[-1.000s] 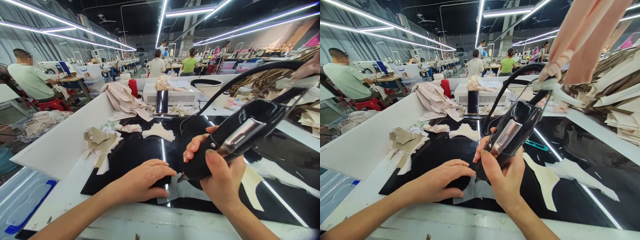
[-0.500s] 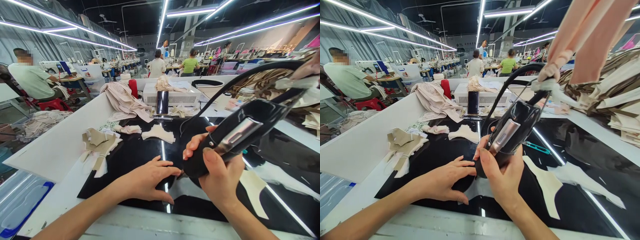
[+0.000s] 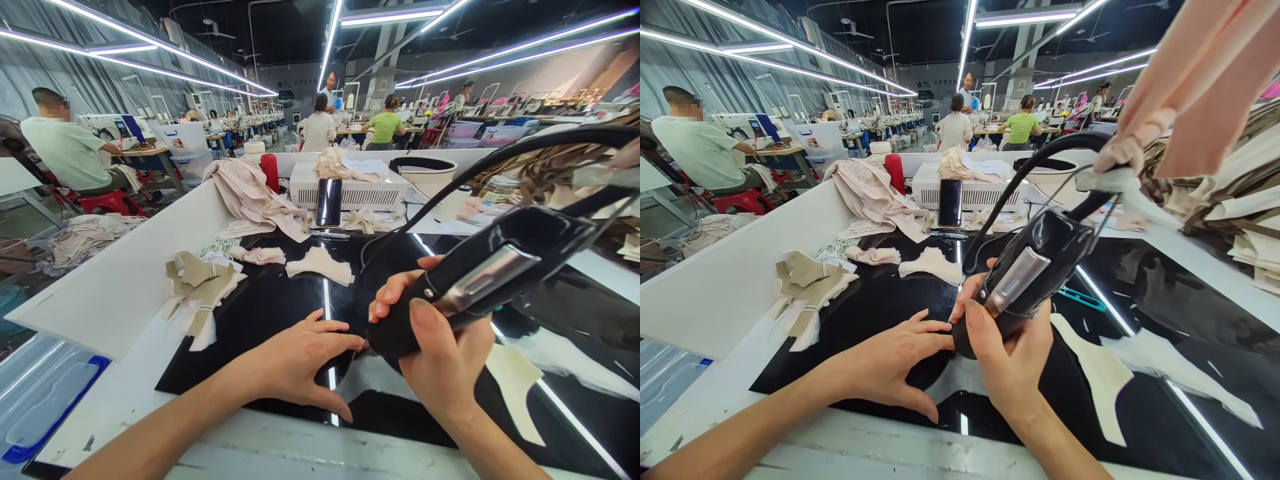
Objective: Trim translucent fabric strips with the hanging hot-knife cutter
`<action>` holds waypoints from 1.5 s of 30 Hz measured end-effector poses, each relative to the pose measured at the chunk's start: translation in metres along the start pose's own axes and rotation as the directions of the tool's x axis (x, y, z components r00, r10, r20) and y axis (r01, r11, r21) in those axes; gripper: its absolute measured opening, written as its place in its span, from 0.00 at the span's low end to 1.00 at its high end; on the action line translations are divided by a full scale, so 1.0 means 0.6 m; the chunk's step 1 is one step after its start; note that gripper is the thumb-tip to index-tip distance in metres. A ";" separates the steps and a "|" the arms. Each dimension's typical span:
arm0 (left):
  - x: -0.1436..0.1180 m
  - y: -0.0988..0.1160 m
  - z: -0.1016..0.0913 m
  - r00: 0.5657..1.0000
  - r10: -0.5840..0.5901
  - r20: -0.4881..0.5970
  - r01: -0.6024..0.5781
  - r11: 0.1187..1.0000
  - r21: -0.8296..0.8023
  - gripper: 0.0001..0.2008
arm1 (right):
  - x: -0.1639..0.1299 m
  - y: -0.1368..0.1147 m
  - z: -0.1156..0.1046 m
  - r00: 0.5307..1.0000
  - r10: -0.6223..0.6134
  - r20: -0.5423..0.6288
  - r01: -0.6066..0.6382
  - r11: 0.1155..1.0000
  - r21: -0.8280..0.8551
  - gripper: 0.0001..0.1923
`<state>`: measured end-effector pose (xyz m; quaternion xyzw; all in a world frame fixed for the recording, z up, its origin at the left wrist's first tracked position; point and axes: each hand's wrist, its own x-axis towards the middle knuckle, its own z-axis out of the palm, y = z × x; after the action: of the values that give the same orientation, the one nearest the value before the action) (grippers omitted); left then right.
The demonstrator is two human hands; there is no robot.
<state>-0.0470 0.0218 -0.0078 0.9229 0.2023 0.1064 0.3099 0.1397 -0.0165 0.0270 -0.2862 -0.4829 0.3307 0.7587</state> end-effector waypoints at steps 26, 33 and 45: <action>0.000 0.004 0.001 0.999 0.034 -0.010 -0.034 0.999 -0.002 0.46 | -0.041 -0.020 0.023 0.993 0.039 0.114 -0.050 0.994 0.095 0.20; 0.001 0.000 0.005 0.998 0.050 -0.036 -0.048 0.998 0.038 0.51 | -0.041 -0.021 0.026 0.992 0.076 0.103 -0.082 0.995 0.056 0.19; -0.014 -0.004 -0.007 0.983 0.152 -0.106 -0.135 0.979 0.153 0.08 | -0.019 -0.026 -0.016 0.998 0.047 0.033 -0.046 0.999 -0.012 0.17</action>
<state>-0.0569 0.0222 -0.0066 0.9474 0.1601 0.1672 0.2208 0.1482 -0.0362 0.0290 -0.2959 -0.4907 0.3503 0.7409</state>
